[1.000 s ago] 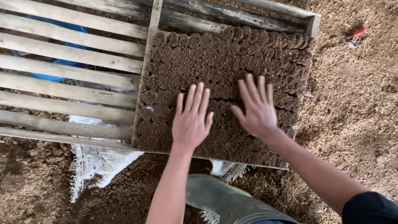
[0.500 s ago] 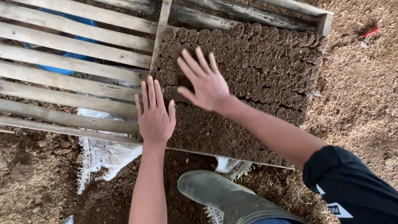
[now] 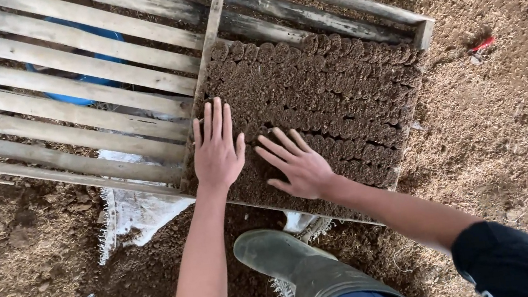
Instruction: Filling small plastic bags with soil and pressing soil into a seedling tray for agricultural preparation.
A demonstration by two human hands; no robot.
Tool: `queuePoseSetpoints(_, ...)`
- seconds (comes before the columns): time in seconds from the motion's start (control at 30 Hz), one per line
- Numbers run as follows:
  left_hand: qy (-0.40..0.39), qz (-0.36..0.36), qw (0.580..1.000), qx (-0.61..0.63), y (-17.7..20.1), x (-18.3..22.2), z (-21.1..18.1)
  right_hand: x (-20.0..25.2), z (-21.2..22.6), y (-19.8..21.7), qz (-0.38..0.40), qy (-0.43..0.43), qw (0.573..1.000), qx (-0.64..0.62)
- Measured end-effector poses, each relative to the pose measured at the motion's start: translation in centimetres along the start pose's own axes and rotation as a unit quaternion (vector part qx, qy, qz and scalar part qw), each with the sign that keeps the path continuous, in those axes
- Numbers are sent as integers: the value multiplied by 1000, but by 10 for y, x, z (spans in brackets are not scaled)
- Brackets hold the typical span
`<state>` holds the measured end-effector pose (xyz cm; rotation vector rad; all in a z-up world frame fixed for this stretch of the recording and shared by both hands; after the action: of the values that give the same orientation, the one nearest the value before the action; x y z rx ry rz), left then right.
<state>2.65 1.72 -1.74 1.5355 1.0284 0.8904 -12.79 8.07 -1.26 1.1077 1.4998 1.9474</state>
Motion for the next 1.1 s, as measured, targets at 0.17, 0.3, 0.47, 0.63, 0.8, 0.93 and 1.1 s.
queuePoseSetpoints(0.17, -24, 18, 1000, 2, -16, -12, -17, 18, -41, 3, 67, -145, 987, -18)
queuePoseSetpoints(0.3, -67, 32, 997, -10, -22, -13, -45, 23, -83, 2, 7, -267, 962, -56)
queuePoseSetpoints(0.47, -116, 36, 992, -21, -24, -3, -77, 18, -89, 4, -58, -286, 951, -103)
queuePoseSetpoints(0.63, -168, 41, 985, -28, -20, 21, -87, 17, -66, 4, -93, -262, 952, -130)
queuePoseSetpoints(0.8, -173, 61, 982, -38, 22, 74, -45, 25, -14, 26, -147, -179, 958, -172)
queuePoseSetpoints(0.93, -38, 84, 990, -111, 79, 138, 26, -30, 6, 28, -262, -63, 956, -113)
queuePoseSetpoints(1.1, 228, 10, 921, -315, 136, 285, 122, -97, 121, 190, -152, 181, 971, -45)
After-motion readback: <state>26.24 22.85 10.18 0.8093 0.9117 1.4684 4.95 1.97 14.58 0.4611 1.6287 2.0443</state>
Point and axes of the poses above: each hand's wrist, its own x-axis away from the middle knuckle, its own y-axis out of the back of the hand, z = x × y, the point moved 4 cm from there along -x, towards the middle knuckle
